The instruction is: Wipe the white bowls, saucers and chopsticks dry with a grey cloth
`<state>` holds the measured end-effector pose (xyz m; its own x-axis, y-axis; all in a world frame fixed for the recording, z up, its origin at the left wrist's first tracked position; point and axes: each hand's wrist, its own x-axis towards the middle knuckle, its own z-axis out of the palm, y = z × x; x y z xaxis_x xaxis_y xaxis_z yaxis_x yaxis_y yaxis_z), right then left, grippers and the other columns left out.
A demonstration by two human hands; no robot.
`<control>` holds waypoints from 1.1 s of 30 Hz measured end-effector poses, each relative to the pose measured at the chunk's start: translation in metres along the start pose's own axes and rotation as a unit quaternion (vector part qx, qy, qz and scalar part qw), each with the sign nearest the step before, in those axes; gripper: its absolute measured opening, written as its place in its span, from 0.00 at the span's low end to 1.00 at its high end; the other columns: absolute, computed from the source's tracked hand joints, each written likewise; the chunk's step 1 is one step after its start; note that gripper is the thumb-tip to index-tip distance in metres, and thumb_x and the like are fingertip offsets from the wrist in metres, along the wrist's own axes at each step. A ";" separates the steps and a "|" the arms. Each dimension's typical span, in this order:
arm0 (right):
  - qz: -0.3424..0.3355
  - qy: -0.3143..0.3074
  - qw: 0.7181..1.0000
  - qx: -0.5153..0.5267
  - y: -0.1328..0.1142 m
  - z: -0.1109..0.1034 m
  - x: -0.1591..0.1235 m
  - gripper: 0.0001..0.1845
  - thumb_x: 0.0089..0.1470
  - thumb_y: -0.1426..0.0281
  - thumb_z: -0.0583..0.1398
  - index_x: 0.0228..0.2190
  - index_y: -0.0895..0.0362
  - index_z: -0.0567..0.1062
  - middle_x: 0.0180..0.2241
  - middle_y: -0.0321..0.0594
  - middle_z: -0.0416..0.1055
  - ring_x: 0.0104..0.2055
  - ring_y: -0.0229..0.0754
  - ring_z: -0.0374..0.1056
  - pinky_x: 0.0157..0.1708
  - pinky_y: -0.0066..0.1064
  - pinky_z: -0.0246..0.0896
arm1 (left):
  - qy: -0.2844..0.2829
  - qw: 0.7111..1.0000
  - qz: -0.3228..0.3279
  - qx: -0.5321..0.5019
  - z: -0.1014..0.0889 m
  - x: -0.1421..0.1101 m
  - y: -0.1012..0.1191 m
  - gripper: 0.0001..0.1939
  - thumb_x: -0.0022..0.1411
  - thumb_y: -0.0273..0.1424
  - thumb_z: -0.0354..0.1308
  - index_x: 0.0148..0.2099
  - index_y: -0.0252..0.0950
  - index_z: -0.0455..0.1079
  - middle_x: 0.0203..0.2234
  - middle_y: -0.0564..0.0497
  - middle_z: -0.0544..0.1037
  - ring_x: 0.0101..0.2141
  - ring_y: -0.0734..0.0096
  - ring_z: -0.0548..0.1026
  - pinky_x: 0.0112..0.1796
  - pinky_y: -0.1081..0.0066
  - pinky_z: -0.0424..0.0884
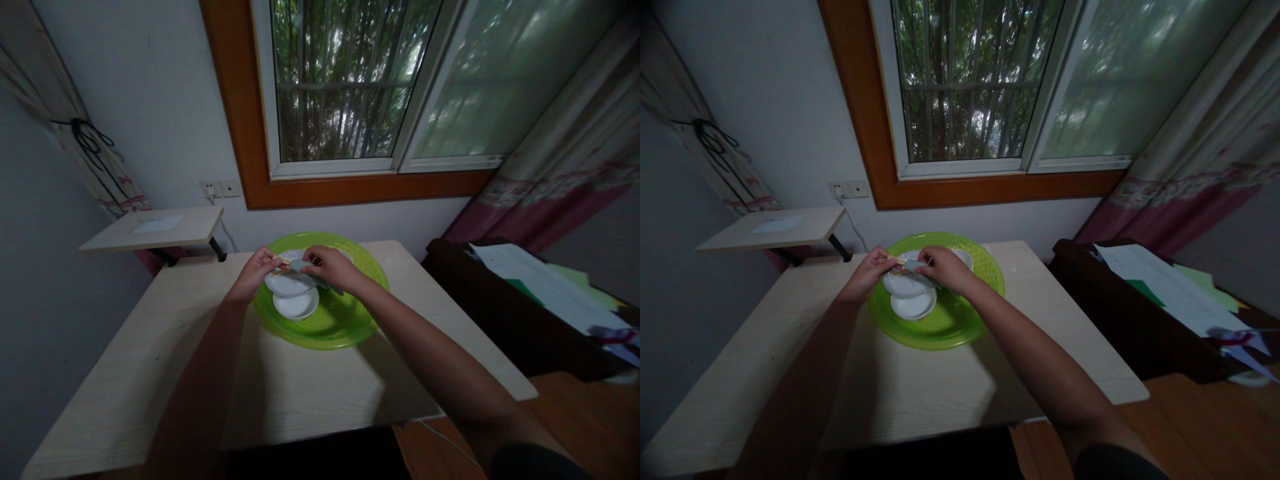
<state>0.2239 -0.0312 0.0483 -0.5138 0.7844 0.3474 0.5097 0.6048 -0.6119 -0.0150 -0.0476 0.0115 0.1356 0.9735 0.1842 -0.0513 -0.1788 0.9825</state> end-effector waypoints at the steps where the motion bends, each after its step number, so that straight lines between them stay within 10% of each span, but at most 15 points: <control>1: 0.000 -0.006 1.000 -0.010 -0.002 -0.001 0.001 0.07 0.53 0.69 0.68 0.36 0.56 0.79 0.34 0.39 0.77 0.34 0.41 0.69 0.37 0.31 0.60 | -0.001 1.000 0.000 -0.002 0.000 0.000 0.000 0.20 0.57 0.44 0.66 0.38 0.38 0.61 0.33 0.49 0.82 0.33 0.67 0.79 0.37 0.69 0.70; 10: -0.028 -0.030 0.999 -0.034 0.001 -0.006 0.005 0.08 0.53 0.71 0.67 0.38 0.53 0.82 0.36 0.41 0.79 0.37 0.44 0.70 0.38 0.32 0.58 | -0.069 0.991 -0.016 0.115 0.006 -0.001 0.007 0.18 0.58 0.45 0.65 0.38 0.34 0.75 0.31 0.46 0.82 0.29 0.68 0.75 0.32 0.71 0.67; 33: 0.073 -0.001 0.996 0.056 0.056 -0.042 -0.035 0.09 0.53 0.62 0.65 0.33 0.55 0.80 0.31 0.40 0.79 0.32 0.44 0.70 0.34 0.33 0.62 | 0.026 0.997 -0.018 0.072 -0.001 0.009 -0.006 0.15 0.52 0.43 0.67 0.30 0.35 0.73 0.23 0.50 0.76 0.24 0.71 0.70 0.30 0.69 0.64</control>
<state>0.2997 -0.0188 0.0318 -0.4414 0.8625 0.2477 0.4991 0.4653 -0.7310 -0.0143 -0.0379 0.0069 0.0824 0.9852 0.1504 0.0949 -0.1579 0.9829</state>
